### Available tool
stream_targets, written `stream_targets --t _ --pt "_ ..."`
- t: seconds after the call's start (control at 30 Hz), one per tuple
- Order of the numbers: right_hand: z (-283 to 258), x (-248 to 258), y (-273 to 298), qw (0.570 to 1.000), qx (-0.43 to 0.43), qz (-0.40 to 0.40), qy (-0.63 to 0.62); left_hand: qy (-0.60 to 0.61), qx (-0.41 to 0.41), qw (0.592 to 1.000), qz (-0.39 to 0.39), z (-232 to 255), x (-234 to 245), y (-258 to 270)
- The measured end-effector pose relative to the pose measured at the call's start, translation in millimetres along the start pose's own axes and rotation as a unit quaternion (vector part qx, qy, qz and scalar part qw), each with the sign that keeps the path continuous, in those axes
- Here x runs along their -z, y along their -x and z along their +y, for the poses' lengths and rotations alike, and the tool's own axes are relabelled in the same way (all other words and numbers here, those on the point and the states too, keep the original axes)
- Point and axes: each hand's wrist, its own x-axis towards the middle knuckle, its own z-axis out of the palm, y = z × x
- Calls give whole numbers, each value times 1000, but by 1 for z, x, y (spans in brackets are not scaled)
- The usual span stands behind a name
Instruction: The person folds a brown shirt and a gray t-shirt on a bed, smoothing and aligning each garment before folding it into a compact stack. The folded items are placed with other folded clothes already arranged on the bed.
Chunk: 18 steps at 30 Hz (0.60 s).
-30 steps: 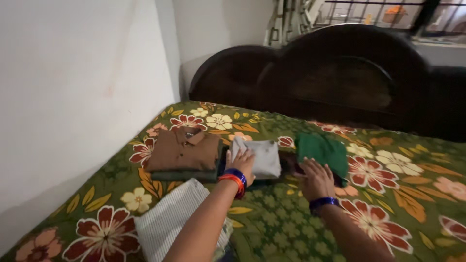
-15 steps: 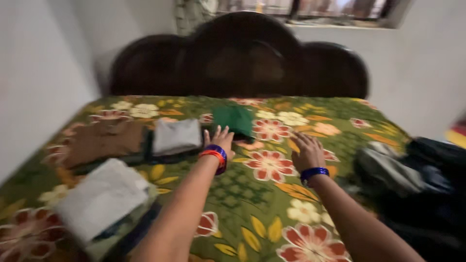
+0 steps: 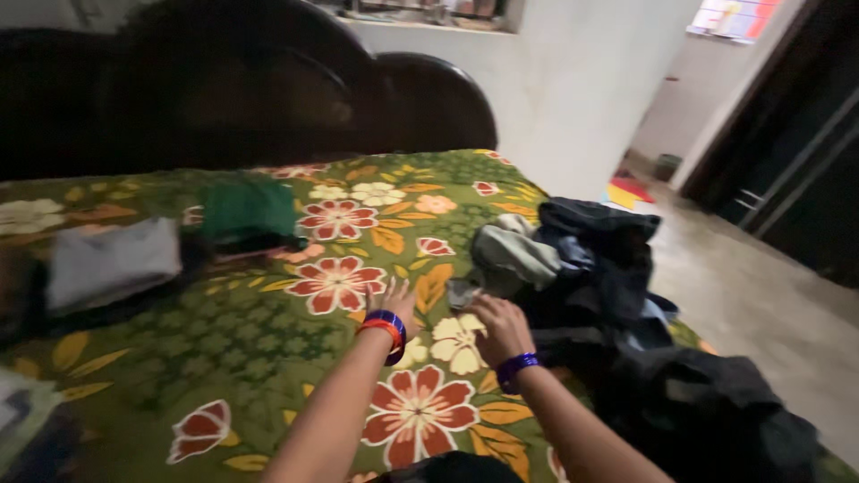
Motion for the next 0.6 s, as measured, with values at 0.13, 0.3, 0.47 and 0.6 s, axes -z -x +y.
stream_targets --t 0.13,0.3,0.47,0.6 --pt "6 7 27 1000 17 6 -16 13 -9 1000 -22 38 -20 -2" --pt "21 12 46 1000 -5 -11 -19 0 -20 998 -57 68 -23 -14" --pt "39 15 50 999 -19 -36 -25 7 -35 998 -53 90 -25 -33" --pt "62 9 51 999 -12 -18 -23 -10 -46 997 -59 107 -36 -52"
